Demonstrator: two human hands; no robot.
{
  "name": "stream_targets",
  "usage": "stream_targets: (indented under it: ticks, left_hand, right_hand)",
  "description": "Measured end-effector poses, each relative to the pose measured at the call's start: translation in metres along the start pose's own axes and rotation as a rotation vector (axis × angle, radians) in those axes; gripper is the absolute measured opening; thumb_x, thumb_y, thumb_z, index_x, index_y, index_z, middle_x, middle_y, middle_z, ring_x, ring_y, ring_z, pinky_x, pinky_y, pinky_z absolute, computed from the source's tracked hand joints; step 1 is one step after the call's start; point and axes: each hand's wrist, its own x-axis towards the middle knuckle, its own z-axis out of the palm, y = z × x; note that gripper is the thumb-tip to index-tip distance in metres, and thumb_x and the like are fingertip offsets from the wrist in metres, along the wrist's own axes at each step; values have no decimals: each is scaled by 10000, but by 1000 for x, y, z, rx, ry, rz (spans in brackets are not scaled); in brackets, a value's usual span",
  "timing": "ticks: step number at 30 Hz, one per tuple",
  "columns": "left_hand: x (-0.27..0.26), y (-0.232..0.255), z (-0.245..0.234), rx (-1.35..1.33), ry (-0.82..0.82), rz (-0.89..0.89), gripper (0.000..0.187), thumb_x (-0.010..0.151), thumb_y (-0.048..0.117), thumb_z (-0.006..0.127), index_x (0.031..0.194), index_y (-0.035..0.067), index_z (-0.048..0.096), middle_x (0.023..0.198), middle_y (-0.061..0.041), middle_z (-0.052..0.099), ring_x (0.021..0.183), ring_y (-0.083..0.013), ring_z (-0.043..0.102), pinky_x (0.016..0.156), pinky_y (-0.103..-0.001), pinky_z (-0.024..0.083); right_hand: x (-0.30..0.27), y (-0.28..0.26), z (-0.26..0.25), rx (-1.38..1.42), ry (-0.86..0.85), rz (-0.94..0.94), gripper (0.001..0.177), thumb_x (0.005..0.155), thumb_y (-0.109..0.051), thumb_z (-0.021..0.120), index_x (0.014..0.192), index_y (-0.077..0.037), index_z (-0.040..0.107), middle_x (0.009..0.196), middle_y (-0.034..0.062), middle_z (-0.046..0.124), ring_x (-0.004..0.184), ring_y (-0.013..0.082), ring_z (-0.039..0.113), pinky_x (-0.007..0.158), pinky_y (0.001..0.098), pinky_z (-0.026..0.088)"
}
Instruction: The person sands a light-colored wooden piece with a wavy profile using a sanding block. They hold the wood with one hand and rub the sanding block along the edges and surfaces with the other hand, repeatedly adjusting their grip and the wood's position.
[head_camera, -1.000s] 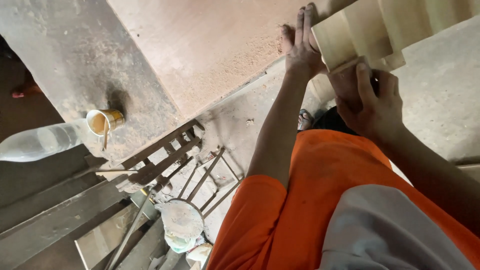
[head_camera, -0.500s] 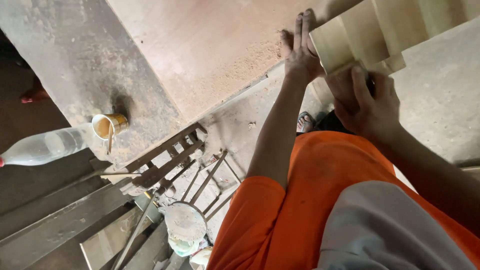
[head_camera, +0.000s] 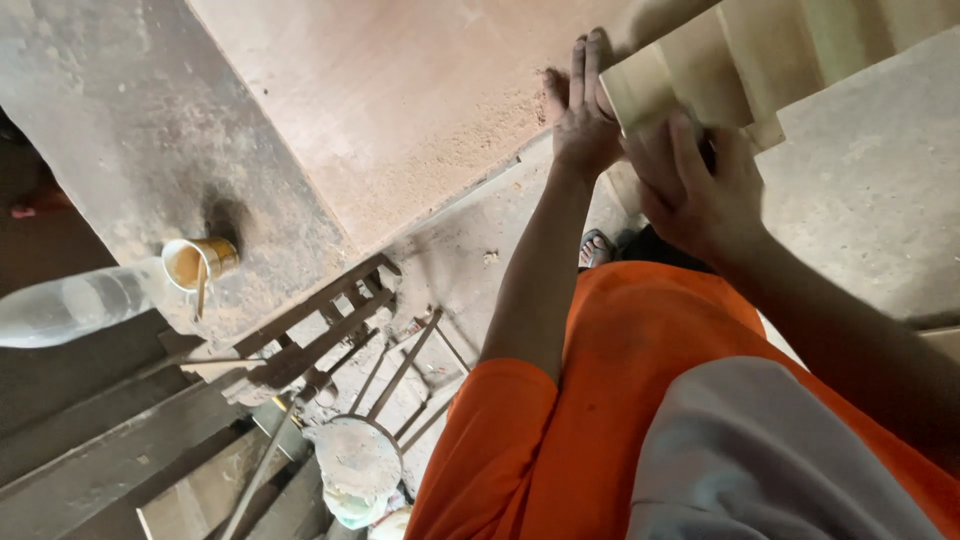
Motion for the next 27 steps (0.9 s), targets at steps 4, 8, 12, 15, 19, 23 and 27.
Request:
stream_targets:
  ticks: [4,8,12,15,19,23,27]
  left_hand:
    - [-3,-4,-28,-62,-206,2,917,1153,678,396,1677,78,-59,1716,-221,-108,1583,-385,-101,1249,-724,58]
    - [8,-3,-7,-103,-185,63,1043,1136,700,548,1658,35,-63,1673,-288,-168,1570,-436,-131,1235,-772,42]
    - [13,-9,-44,-155,-444,55,1118,947,815,473,1691,112,23,1601,-272,-287,1491,-414,-277,1218,-788,-29]
    - [1,3,4,-100,60,-17,769,987,403,523,1654,116,268,1665,-247,46,1570,-382,35,1263,-754,128]
    - [0,5,5,185,93,-57,827,1154,703,375,1645,91,114,1708,-153,132,1594,-348,145,1276,-625,386]
    - [10,-4,-23,-154,-192,3,958,970,672,516,1671,147,126,1635,-246,-120,1546,-382,-98,1229,-772,29]
    - [6,3,13,-113,-51,29,948,1044,668,628,1660,129,149,1662,-290,-71,1573,-441,-44,1252,-794,148]
  right_hand:
    - [59,3,29,-87,36,-20,794,935,-402,773,1558,-50,428,1290,270,554,945,385,569,698,490,569]
    - [20,-8,-7,14,-78,60,769,916,-301,753,1556,-46,411,1229,316,527,981,442,566,663,522,549]
    - [-30,-10,-15,1,-29,82,798,879,-263,822,1555,-32,468,1235,270,539,977,447,599,618,550,556]
    - [26,7,18,-182,119,-118,686,978,-381,751,1492,13,526,1233,209,643,955,343,619,620,468,547]
    - [54,9,31,-51,80,-33,782,943,-397,809,1537,-19,470,1196,239,488,1004,387,572,749,482,591]
    - [-14,-5,-6,5,5,-7,737,976,-308,775,1551,4,437,1273,289,548,1035,447,571,722,547,564]
    - [-7,5,6,-72,39,-45,666,968,-301,781,1494,-11,494,1206,261,554,967,386,609,637,499,583]
